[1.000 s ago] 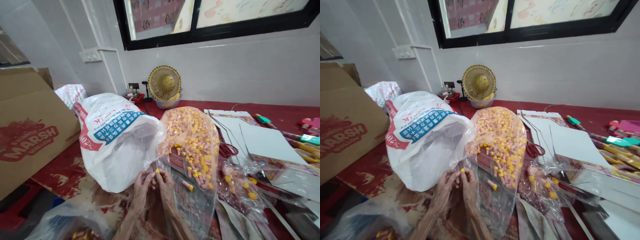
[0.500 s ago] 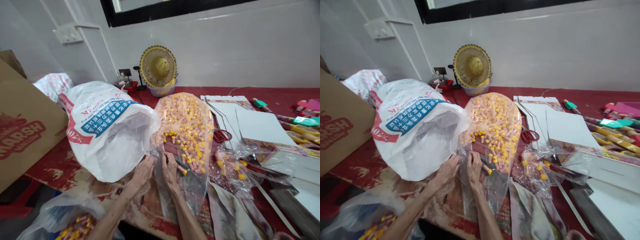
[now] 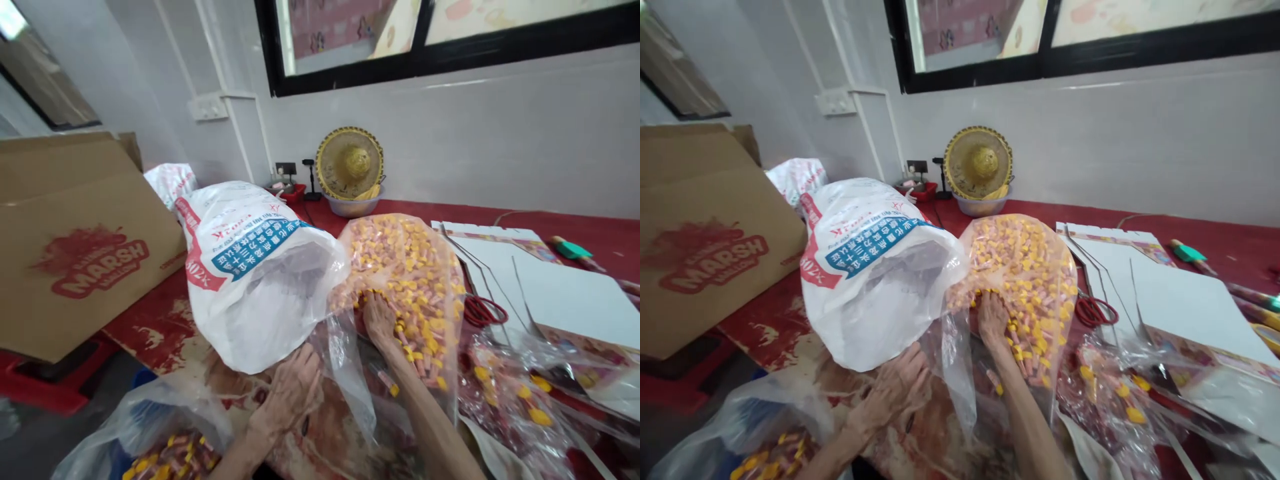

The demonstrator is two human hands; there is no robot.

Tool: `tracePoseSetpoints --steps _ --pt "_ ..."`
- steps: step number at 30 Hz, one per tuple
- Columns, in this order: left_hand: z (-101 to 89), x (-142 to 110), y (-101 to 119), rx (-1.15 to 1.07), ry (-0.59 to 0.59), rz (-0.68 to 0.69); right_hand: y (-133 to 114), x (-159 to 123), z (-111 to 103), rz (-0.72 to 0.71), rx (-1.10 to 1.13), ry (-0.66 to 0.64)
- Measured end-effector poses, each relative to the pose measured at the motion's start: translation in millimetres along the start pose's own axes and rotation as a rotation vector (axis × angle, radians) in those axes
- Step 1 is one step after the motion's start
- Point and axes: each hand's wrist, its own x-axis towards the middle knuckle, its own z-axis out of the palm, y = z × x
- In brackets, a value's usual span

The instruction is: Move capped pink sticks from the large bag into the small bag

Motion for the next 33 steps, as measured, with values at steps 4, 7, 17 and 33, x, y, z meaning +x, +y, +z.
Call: tracePoseSetpoints --steps 4,7,17,33 --pt "3.2 6.8 2.0 -0.01 0.014 -0.072 6.0 -1.7 4.6 -0.02 0.091 0.022" --pt "8.3 12.6 0.8 -0.069 -0.06 -0.104 3.0 -15.5 -0.7 0.014 0.321 0.114" --pt "3.4 -9.5 7.2 -0.143 0.192 -0.18 -63.1 -136.1 17.5 -0.071 0.986 0.048" --pt "12.8 49.9 -49.7 -0.373 0.18 -0.402 -59.8 -149.4 57.0 -0.228 0.761 0.071"
